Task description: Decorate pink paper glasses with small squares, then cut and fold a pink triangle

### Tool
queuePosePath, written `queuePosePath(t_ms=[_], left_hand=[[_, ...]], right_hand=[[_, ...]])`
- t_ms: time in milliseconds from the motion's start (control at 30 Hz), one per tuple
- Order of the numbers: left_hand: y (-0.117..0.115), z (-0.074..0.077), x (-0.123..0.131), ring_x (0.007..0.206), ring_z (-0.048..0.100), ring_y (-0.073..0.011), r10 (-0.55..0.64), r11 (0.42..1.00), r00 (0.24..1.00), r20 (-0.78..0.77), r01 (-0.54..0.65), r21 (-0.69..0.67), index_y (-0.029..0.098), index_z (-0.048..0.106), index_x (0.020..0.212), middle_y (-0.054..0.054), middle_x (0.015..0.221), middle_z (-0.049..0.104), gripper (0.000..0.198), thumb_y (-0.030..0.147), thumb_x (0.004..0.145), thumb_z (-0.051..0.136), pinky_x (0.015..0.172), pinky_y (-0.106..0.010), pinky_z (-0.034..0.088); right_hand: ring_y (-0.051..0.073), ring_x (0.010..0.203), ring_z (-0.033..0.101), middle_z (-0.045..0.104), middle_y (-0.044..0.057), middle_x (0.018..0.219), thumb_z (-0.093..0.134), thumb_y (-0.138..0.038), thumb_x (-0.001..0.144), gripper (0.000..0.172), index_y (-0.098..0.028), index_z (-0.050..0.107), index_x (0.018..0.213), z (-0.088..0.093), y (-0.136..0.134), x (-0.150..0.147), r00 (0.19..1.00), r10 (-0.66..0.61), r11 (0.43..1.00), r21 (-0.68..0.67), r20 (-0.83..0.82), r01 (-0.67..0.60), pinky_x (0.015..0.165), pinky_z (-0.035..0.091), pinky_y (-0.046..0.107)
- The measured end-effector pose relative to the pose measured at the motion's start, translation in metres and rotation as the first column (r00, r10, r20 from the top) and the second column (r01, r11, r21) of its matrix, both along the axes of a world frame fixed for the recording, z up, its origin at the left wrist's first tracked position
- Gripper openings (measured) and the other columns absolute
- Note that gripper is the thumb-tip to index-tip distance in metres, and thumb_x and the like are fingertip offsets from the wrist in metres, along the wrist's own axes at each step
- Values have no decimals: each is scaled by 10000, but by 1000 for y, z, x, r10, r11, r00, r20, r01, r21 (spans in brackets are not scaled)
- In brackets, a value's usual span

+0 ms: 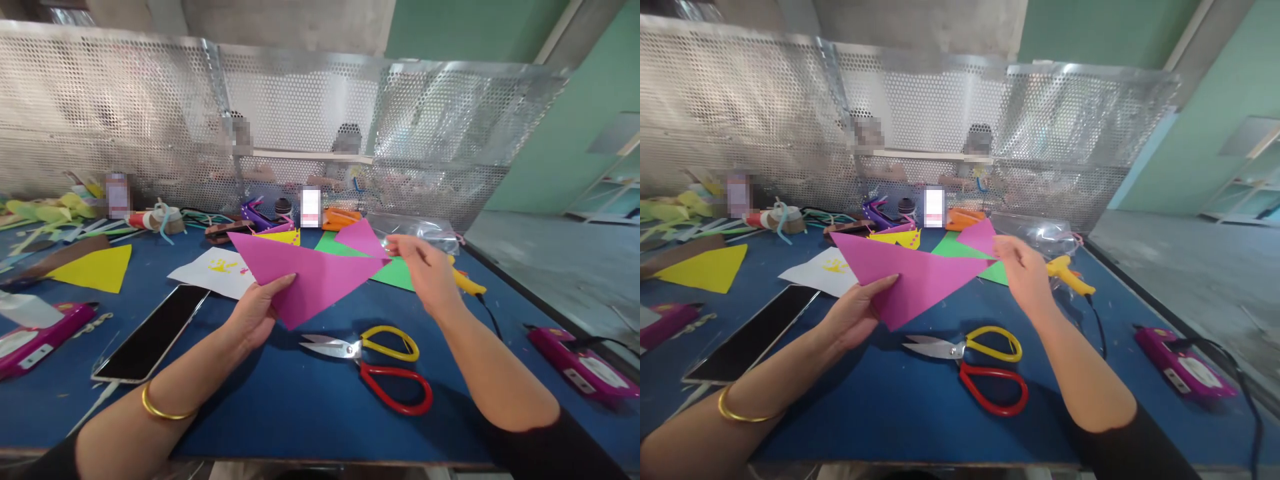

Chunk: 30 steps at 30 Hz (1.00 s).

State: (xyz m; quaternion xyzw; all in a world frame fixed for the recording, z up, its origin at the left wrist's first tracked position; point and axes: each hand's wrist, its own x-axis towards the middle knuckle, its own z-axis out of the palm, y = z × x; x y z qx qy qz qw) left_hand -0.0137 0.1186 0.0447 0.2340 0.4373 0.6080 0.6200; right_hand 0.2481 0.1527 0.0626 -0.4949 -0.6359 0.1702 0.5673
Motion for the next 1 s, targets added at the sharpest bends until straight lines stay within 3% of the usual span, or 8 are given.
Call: queuePosePath(t_ms=[100,200,267,333,533,1000], left_hand=[[2,1,0,734,702,-179,52,999,999,9,-52,4,156,707,987,-59,934,756,299,60,708,750,628,-274,592],[2,-1,1,744,705,-187,56,998,998,21,-56,-7,166,703,998,-55,939,757,299,63,720,742,643,-288,598],[1,-4,2,746,707,-190,32,999,999,26,-31,-20,169,705,992,-53,935,759,295,70,717,749,651,-293,601],[0,-7,3,743,709,-193,-7,999,1000,26,7,-34,162,709,990,-58,932,761,306,79,701,768,649,-296,605],[-2,-10,6,733,709,-185,-50,998,999,9,51,-46,145,718,995,-65,924,765,305,71,702,761,619,-286,609],[-2,-9,7,721,710,-178,-49,998,999,12,50,-42,142,721,971,-59,897,768,286,59,700,760,628,-278,607]], right_hand=[[188,759,687,724,81,906,516,-697,804,560,-182,662,970,-15,8,-4,894,-67,992,-126,-443,12,717,519,327],[169,721,686,731,68,861,616,-725,705,570,-188,679,886,-29,5,-17,806,10,913,-323,-591,-248,639,511,280],[157,687,676,736,56,801,736,-641,642,492,-183,702,818,-34,-1,-28,791,99,846,-367,-604,-386,627,504,265],[141,628,653,730,43,724,804,-539,611,402,-175,715,756,-37,-8,-36,791,143,825,-370,-595,-428,614,494,260],[126,548,607,706,15,607,808,-439,615,279,-181,723,676,-34,-13,-40,805,117,870,-331,-582,-365,583,464,264],[125,519,587,690,17,566,786,-450,608,280,-180,714,619,-28,-14,-40,836,106,894,-316,-539,-317,548,451,267]])
